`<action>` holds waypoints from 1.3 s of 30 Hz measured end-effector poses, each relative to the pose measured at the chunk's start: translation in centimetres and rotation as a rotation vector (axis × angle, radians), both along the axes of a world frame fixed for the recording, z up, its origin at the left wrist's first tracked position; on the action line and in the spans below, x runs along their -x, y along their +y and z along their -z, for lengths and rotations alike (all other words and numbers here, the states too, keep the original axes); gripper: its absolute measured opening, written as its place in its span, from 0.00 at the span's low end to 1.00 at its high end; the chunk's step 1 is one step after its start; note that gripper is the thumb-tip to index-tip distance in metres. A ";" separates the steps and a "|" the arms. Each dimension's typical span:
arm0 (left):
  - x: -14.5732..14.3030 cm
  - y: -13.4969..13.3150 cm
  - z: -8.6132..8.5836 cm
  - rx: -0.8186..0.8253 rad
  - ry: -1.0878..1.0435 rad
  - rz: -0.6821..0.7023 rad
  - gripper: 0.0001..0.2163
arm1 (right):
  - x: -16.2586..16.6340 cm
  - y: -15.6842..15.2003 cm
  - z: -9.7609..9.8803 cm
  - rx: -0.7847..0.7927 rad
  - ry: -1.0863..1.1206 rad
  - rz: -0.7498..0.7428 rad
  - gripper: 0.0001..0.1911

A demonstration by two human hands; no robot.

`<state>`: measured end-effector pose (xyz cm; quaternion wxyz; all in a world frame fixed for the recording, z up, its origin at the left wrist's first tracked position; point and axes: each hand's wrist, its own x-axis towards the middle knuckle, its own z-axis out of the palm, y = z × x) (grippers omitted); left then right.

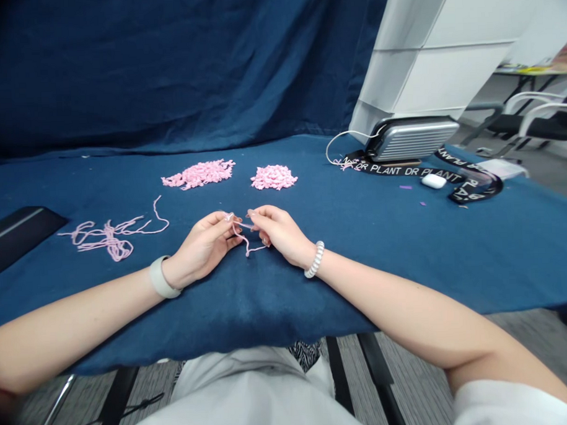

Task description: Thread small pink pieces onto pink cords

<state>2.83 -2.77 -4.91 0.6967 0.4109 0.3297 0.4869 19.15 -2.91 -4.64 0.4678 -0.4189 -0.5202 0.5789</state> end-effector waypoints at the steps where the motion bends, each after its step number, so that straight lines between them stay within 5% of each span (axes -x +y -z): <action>1: 0.1 0.1 -0.1 -0.006 0.007 -0.021 0.06 | -0.1 0.1 -0.1 -0.028 -0.043 -0.016 0.13; 7: 0.8 0.8 -1.4 -0.074 -0.046 -0.116 0.06 | -0.3 0.0 0.0 -0.258 -0.361 -0.162 0.11; 17: 0.7 -0.1 -3.0 -0.087 -0.110 -0.011 0.06 | -0.3 -0.6 0.1 -0.407 -0.536 -0.289 0.14; 31: 0.4 -0.3 -1.5 0.055 -0.005 0.007 0.07 | -0.4 -0.5 -0.1 -0.830 -0.682 -0.168 0.05; 39: 0.2 -0.1 -0.3 0.058 0.045 0.012 0.09 | -1.3 0.8 0.2 -0.819 -0.701 -0.180 0.06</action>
